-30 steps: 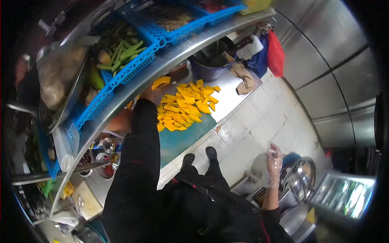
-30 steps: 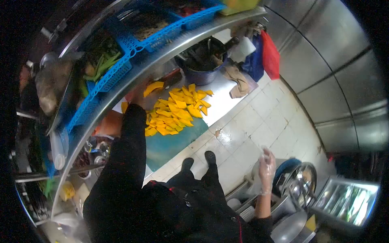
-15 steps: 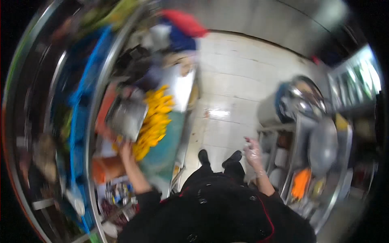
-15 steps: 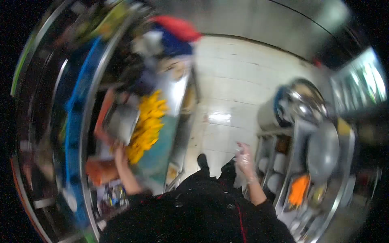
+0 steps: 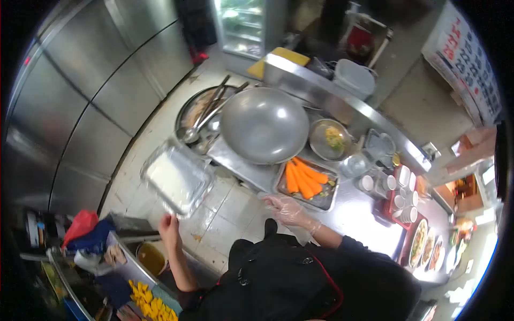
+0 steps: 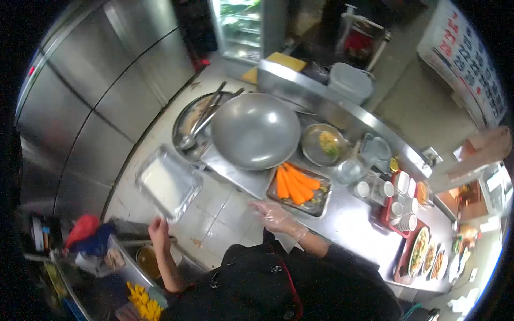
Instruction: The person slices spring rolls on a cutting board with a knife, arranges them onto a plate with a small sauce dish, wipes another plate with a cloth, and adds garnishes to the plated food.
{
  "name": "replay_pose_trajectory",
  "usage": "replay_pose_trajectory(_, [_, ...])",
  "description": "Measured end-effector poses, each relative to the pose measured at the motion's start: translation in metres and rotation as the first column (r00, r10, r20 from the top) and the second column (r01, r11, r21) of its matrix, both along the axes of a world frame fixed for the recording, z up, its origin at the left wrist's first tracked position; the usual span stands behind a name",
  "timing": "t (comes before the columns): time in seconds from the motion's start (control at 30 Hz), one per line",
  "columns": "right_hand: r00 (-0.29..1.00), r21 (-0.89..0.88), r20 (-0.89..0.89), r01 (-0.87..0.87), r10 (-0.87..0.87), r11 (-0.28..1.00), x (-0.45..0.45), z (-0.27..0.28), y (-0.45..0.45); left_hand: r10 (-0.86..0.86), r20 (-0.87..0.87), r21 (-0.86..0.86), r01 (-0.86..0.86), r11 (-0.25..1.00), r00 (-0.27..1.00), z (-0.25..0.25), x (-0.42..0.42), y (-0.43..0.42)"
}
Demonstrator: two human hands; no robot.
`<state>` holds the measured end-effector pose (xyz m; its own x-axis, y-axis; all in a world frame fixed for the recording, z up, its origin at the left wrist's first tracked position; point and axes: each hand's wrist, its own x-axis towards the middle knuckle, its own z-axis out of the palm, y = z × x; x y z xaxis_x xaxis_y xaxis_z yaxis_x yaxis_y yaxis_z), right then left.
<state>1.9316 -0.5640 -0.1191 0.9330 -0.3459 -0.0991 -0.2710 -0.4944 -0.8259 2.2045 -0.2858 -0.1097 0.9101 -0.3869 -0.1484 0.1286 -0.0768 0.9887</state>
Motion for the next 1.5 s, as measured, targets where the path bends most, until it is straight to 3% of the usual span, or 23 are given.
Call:
replay_pose_trajectory(0.1, [0.98,-0.102,0.057,0.193,-0.188,0.976,-0.05,0.012,-0.039,-0.17,0.01,-0.063,0.17,0.983,0.985,0.039,0.025,-0.152])
replay_pose_trajectory(0.23, [0.789,0.237,0.087,0.576,-0.608,0.782,-0.107,0.031,-0.054,-0.505,-0.083,-0.199,0.482,0.853,0.859,0.072,0.055,-0.347])
replay_pose_trajectory(0.3, [0.667,0.116,0.068,0.733,-0.742,0.67,-0.131,0.044,-0.047,-0.64,0.081,-0.105,0.645,0.756,0.764,0.073,0.071,-0.453])
replay_pose_trajectory(0.37, [0.533,0.038,0.072,0.843,-0.843,0.537,-0.156,0.042,-0.03,-0.691,0.115,0.274,0.646,0.712,0.713,0.115,0.05,-0.534])
replay_pose_trajectory(0.43, [0.322,-0.01,-0.032,0.947,-0.946,0.322,-0.176,0.037,-0.004,-0.815,0.579,0.706,0.496,0.505,0.006,0.084,0.08,-0.644])
replay_pose_trajectory(0.47, [0.209,-0.037,-0.044,0.977,-0.977,0.211,-0.184,0.028,0.012,-0.652,0.683,0.73,0.334,0.596,-0.33,0.069,0.093,-0.699])
replay_pose_trajectory(0.53, [-0.077,0.101,-0.094,0.991,-0.993,-0.087,-0.191,0.015,0.048,-0.788,0.511,0.86,0.189,0.475,-0.343,0.058,0.098,-0.799])
replay_pose_trajectory(0.67, [-0.47,0.144,-0.237,0.848,-0.85,-0.51,-0.19,-0.037,0.134,-0.72,0.432,0.794,-0.149,0.589,-0.543,0.035,0.09,-0.913])
replay_pose_trajectory(0.7, [-0.471,-0.034,-0.217,0.879,-0.855,-0.476,-0.187,-0.078,0.176,-0.637,0.507,0.804,0.054,0.592,-0.58,0.025,0.091,-0.93])
replay_pose_trajectory(0.73, [-0.48,-0.225,-0.201,0.871,-0.854,-0.437,-0.184,-0.118,0.217,-0.659,0.681,0.73,0.222,0.647,-0.32,0.018,0.062,-0.938])
replay_pose_trajectory(0.83, [-0.509,-0.486,-0.379,0.82,-0.773,-0.302,-0.146,-0.204,0.344,-0.53,0.605,0.323,0.425,0.845,0.594,0.022,-0.012,-0.926])
replay_pose_trajectory(0.9, [-0.333,-0.343,-0.764,0.935,-0.552,-0.091,-0.117,-0.28,0.439,-0.423,0.699,0.161,0.451,0.878,0.576,0.074,-0.072,-0.842])
replay_pose_trajectory(0.97, [-0.31,-0.41,-0.765,0.911,-0.565,0.054,-0.054,-0.214,0.458,-0.289,0.743,-0.309,0.693,0.651,0.604,0.091,-0.1,-0.794])
replay_pose_trajectory(1.03, [-0.212,-0.231,-0.809,0.972,-0.547,-0.037,-0.032,-0.215,0.48,0.03,0.829,-0.531,0.768,0.358,0.559,0.143,-0.158,-0.686])
replay_pose_trajectory(1.1, [-0.184,-0.124,-0.806,0.982,-0.563,-0.143,-0.02,-0.227,0.501,-0.164,0.826,-0.495,0.834,0.244,0.539,0.16,-0.206,-0.582])
replay_pose_trajectory(1.2, [-0.29,-0.144,-0.725,0.951,-0.625,-0.274,-0.034,-0.273,0.523,-0.79,0.592,-0.415,0.9,-0.134,0.155,0.076,-0.246,-0.499])
replay_pose_trajectory(1.23, [-0.335,-0.185,-0.685,0.939,-0.646,-0.29,-0.049,-0.264,0.504,-0.668,0.742,-0.17,0.98,-0.099,0.061,0.067,-0.286,-0.435])
replay_pose_trajectory(1.27, [-0.376,-0.159,-0.667,0.915,-0.643,-0.37,-0.066,-0.258,0.499,-0.913,0.374,-0.275,0.92,-0.279,-0.165,0.046,-0.307,-0.393])
replay_pose_trajectory(1.3, [-0.419,-0.131,-0.65,0.884,-0.634,-0.449,-0.085,-0.251,0.496,-0.945,-0.097,-0.409,0.878,-0.248,-0.312,0.024,-0.328,-0.35])
replay_pose_trajectory(1.33, [-0.506,-0.12,-0.612,0.82,-0.608,-0.56,-0.104,-0.234,0.49,-0.904,-0.172,-0.513,0.819,-0.258,-0.392,-0.025,-0.347,-0.311])
replay_pose_trajectory(1.37, [-0.589,-0.102,-0.576,0.74,-0.567,-0.665,-0.123,-0.214,0.485,-0.874,0.087,-0.258,0.837,-0.483,-0.477,-0.04,-0.371,-0.267])
replay_pose_trajectory(1.43, [-0.702,-0.179,-0.47,0.669,-0.535,-0.721,-0.153,-0.201,0.486,-0.701,-0.094,-0.053,0.706,-0.706,-0.707,-0.014,-0.412,-0.185])
replay_pose_trajectory(1.5, [-0.759,-0.301,-0.374,0.643,-0.534,-0.704,-0.173,-0.232,0.505,-0.59,0.052,-0.033,0.589,-0.807,-0.806,-0.013,-0.436,-0.128])
